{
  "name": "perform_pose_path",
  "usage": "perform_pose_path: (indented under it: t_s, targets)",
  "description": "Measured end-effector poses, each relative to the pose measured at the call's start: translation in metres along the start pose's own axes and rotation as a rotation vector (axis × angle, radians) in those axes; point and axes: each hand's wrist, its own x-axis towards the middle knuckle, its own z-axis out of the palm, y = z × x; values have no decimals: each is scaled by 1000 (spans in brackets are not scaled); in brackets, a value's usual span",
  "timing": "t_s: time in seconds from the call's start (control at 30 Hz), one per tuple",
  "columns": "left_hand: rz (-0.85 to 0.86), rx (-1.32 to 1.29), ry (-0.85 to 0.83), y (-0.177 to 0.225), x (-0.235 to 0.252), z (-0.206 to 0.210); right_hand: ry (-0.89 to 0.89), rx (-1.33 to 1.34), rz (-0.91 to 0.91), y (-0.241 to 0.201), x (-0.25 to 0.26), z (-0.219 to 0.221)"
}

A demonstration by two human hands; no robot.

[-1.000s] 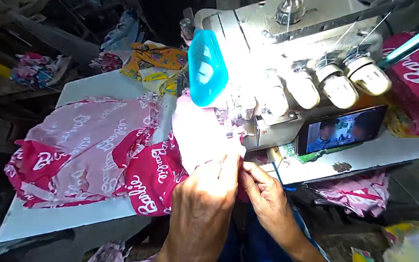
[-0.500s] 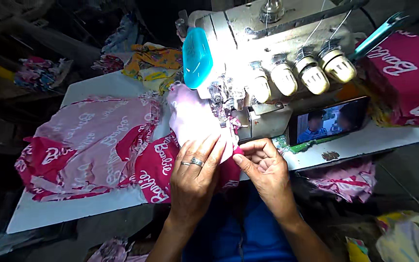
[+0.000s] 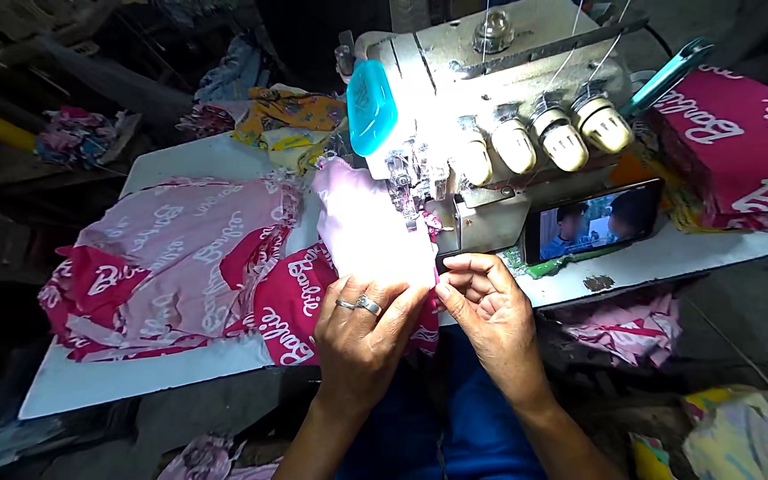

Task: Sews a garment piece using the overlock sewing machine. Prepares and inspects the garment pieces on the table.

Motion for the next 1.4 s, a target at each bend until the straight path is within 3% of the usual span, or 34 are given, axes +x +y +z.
perform_pose_path:
  t_s: [0.47,0.6,0.8,0.9,1.0,1.2,1.4]
  targets:
    - [57,-32,-16,-2,-5,7,-80,-31,43,-9,14,0]
    - [108,39,-47,-14,-21,19,-79,-185,-63,-6,2,0]
    - [142,105,-224,-16,-10,-16,-35,-502,-286,-3,12,-2]
    - [94,111,-335,-21,16,-22,-56,-812,-406,-9,29,-1]
    - [49,96,-431,-30,43,-21,-67,-1022,-393,-13,35,0]
    - [-66,66,-424,-49,74,-7,-73,-1086,-361,-7,22,-3]
    - [-233,108,-404,-48,65,-15,-112,-1051,-356,0,-6,-8]
